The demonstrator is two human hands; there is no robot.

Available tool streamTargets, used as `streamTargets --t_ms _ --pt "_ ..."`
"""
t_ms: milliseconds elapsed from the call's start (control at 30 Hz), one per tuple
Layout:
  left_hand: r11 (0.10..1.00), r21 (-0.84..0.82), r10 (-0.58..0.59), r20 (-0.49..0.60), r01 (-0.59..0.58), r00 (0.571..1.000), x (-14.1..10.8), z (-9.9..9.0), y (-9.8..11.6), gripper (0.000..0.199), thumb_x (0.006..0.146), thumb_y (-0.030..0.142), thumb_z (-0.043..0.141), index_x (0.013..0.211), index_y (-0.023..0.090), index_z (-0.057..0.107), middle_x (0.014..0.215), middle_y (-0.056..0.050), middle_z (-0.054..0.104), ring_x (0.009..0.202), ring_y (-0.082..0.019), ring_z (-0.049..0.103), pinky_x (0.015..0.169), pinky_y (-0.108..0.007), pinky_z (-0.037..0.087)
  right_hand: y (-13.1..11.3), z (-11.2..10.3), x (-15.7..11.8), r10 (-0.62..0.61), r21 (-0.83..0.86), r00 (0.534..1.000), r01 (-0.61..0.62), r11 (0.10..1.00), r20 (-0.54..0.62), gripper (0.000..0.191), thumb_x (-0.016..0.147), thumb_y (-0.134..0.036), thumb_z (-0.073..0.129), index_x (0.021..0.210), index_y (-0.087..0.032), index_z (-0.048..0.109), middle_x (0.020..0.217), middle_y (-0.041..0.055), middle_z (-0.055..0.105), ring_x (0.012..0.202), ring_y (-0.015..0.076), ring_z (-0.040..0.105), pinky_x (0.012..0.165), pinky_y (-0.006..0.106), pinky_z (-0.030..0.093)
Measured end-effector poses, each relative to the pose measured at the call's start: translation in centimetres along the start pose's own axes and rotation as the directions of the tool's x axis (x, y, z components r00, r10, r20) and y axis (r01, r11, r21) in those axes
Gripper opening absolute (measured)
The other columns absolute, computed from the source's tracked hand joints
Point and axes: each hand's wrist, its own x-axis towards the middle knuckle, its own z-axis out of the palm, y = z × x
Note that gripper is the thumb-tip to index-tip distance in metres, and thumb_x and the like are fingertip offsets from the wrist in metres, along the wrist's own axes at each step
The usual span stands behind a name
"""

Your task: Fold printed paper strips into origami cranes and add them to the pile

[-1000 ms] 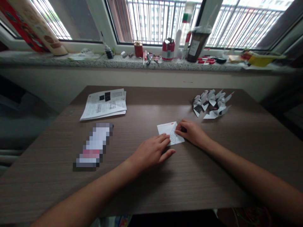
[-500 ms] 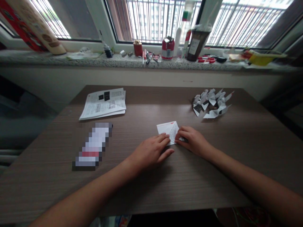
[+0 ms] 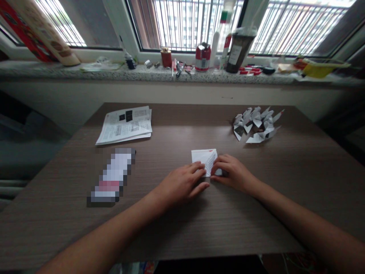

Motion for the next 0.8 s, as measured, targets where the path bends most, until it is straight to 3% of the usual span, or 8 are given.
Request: streamTargets --t_ms 233,500,700,800 --pt "1.0 -0.021 0.01 -0.014 -0.01 1.0 0.0 0.0 -0.2 0.039 0.109 0.044 0.048 0.134 0.018 0.062 0.147 -0.013 0.059 0.134 -0.03 0.059 0.114 -0.047 0.05 -0.1 0.5 0.3 0.105 0.011 0.993 -0.105 0.994 -0.053 0.005 0.093 -0.022 0.074 0.091 -0.021 0.07 0.105 0.0081 0.073 0.101 0.0256 0.065 0.089 0.04 0.051" --pt "1.0 -0.016 -0.005 0.015 0.005 1.0 -0.1 -0.1 -0.2 0.041 0.109 0.045 0.047 0.136 0.018 0.062 0.148 -0.013 0.058 0.136 -0.03 0.058 0.114 -0.046 0.049 -0.3 0.2 0.2 0.075 0.002 0.997 -0.075 0.997 0.007 0.013 0.085 -0.029 0.084 0.089 -0.023 0.073 0.107 0.0067 0.072 0.101 0.0266 0.064 0.087 0.041 0.051" --pt "1.0 -0.006 0.021 0.018 -0.021 1.0 -0.1 -0.3 -0.7 0.04 0.108 0.045 0.049 0.137 0.019 0.062 0.149 -0.013 0.058 0.136 -0.029 0.057 0.117 -0.048 0.046 0.3 -1.0 -0.5 -0.084 0.077 0.996 0.084 0.993 0.001 0.015 0.098 -0.03 0.07 0.111 -0.025 0.076 0.108 0.0074 0.071 0.104 0.0229 0.064 0.09 0.039 0.052" --pt "1.0 0.013 0.026 0.031 -0.027 0.999 -0.2 -0.4 -0.9 0.04 0.108 0.044 0.051 0.138 0.019 0.062 0.15 -0.012 0.057 0.137 -0.03 0.057 0.118 -0.049 0.044 0.5 -1.7 -0.9 -0.186 0.011 0.979 0.186 0.983 0.079 0.024 0.102 -0.03 0.063 0.122 -0.028 0.076 0.111 0.0091 0.07 0.105 0.0233 0.063 0.091 0.041 0.052"
